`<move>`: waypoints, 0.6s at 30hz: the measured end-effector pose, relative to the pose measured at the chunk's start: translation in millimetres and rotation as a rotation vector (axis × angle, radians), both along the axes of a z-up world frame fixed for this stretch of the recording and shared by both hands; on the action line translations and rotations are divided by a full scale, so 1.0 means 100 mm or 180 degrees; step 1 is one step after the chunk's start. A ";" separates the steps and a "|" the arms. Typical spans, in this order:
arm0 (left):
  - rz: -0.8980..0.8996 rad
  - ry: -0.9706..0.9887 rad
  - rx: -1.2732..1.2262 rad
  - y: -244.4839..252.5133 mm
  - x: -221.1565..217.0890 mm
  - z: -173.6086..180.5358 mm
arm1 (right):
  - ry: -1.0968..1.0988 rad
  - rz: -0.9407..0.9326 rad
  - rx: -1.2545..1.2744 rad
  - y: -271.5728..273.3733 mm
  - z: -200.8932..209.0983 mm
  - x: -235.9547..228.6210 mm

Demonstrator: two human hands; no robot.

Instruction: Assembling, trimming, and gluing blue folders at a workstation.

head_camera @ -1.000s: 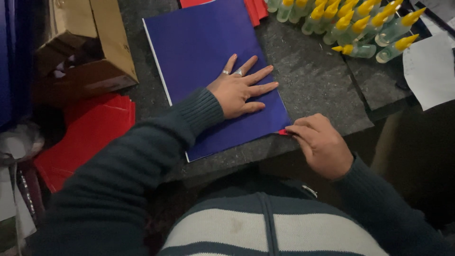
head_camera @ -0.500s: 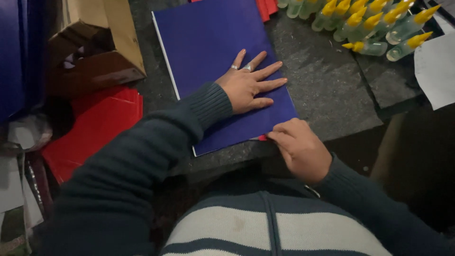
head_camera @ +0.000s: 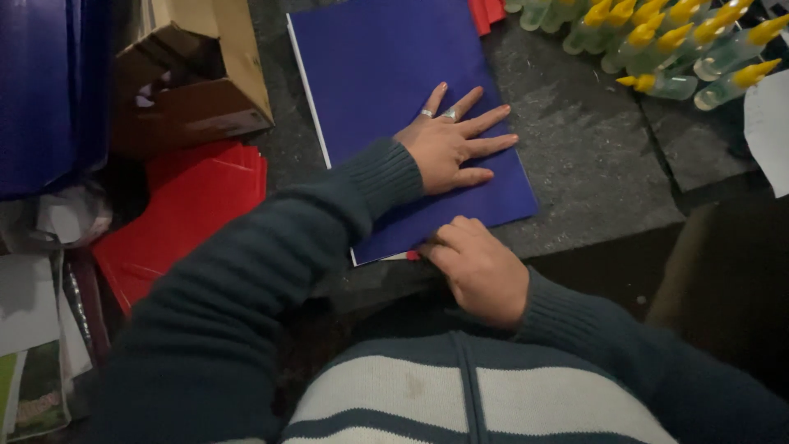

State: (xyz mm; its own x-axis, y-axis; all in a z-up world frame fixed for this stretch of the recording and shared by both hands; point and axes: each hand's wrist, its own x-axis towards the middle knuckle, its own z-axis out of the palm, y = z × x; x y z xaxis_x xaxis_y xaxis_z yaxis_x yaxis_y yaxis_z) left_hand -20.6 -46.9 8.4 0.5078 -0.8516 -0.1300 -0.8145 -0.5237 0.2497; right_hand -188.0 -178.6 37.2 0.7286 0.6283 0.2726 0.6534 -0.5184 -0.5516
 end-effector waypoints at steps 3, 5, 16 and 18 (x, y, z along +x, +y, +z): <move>0.0028 0.0001 0.0018 -0.01 0.00 -0.02 | 0.0041 0.0076 0.0069 0.13 0.01 0.00; 0.0048 0.0024 0.0041 -0.01 -0.01 0.02 | -0.0020 0.0127 0.0037 0.18 -0.03 0.00; 0.0030 -0.0008 0.0055 -0.01 -0.02 0.03 | -0.0122 0.0208 0.0138 0.24 0.04 0.00; 0.0033 -0.0011 0.0113 -0.01 -0.01 0.05 | 0.0184 0.0193 -0.0212 0.17 0.10 0.03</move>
State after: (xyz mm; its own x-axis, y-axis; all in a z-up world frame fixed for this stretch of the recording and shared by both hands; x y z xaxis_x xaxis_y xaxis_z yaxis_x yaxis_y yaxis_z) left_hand -21.8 -48.3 13.0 0.5169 -0.8413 -0.1584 -0.8098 -0.5405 0.2281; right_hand -185.1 -161.4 46.9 0.7020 0.6870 0.1875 0.6528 -0.5157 -0.5549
